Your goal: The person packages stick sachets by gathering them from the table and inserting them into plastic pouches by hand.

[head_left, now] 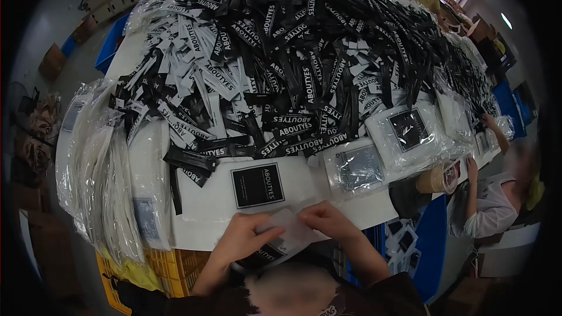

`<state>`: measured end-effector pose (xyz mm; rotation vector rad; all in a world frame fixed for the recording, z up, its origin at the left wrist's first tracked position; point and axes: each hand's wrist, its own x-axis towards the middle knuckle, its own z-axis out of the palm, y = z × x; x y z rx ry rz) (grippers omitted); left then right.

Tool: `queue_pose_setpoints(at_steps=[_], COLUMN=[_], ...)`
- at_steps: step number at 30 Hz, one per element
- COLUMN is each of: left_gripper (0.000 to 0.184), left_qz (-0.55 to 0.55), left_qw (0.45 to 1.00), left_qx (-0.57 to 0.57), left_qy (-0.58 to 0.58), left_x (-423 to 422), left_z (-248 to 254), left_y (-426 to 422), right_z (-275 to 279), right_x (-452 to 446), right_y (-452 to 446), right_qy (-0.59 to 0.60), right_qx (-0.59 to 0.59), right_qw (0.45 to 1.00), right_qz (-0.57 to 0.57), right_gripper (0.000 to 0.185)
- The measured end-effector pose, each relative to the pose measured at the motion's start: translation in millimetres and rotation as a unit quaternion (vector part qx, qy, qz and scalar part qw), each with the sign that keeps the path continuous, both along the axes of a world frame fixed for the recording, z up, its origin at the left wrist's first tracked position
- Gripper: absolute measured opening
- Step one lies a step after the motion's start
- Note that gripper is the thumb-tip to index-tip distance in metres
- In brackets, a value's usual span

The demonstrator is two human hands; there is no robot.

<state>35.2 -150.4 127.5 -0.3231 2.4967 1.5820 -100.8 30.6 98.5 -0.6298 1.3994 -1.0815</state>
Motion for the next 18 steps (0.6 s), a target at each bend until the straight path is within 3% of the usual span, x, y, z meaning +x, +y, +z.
queue_pose_setpoints(at_steps=[2,3,5,8,12,14,15,17,18], left_gripper=[0.016,0.016,0.013,0.013,0.014,0.015,0.015,0.018,0.019], left_qz=[0.149,0.148,0.096,0.122,0.161,0.176,0.178,0.159,0.172], left_qw=[0.976,0.976,0.965,0.964,0.958,0.953,0.953,0.963,0.960], left_qx=[0.140,0.140,0.227,0.173,0.150,0.221,0.221,0.051,0.055], left_qy=[0.078,0.078,0.091,0.159,0.184,0.106,0.108,0.211,0.215], left_x=[0.0,-1.4,-5.0,-12.1,-12.6,-11.7,-11.2,-18.5,-20.5], left_z=[-5.0,-6.0,-7.2,-1.0,-11.2,-22.2,-24.4,-12.0,-17.0], left_y=[0.4,0.9,4.2,12.0,18.5,17.3,21.0,37.7,46.2], right_z=[15.2,16.5,16.8,20.9,14.8,15.6,17.0,19.5,18.7], right_x=[9.8,13.9,24.7,19.8,12.7,12.8,10.9,6.7,7.2], right_y=[1.3,0.3,-2.1,-7.7,-9.2,-5.9,-2.0,10.3,16.0], right_qy=[-0.134,-0.134,0.109,0.197,0.220,0.132,0.133,0.386,0.387], right_qx=[-0.124,-0.124,-0.135,-0.169,-0.164,-0.126,-0.127,-0.104,-0.105], right_qw=[0.949,0.948,0.968,0.948,0.944,0.943,0.943,0.888,0.888], right_qz=[-0.258,-0.259,-0.179,-0.183,-0.181,-0.280,-0.277,-0.226,-0.224], right_gripper=[0.021,0.021,0.016,0.013,0.010,0.008,0.008,0.008,0.008])
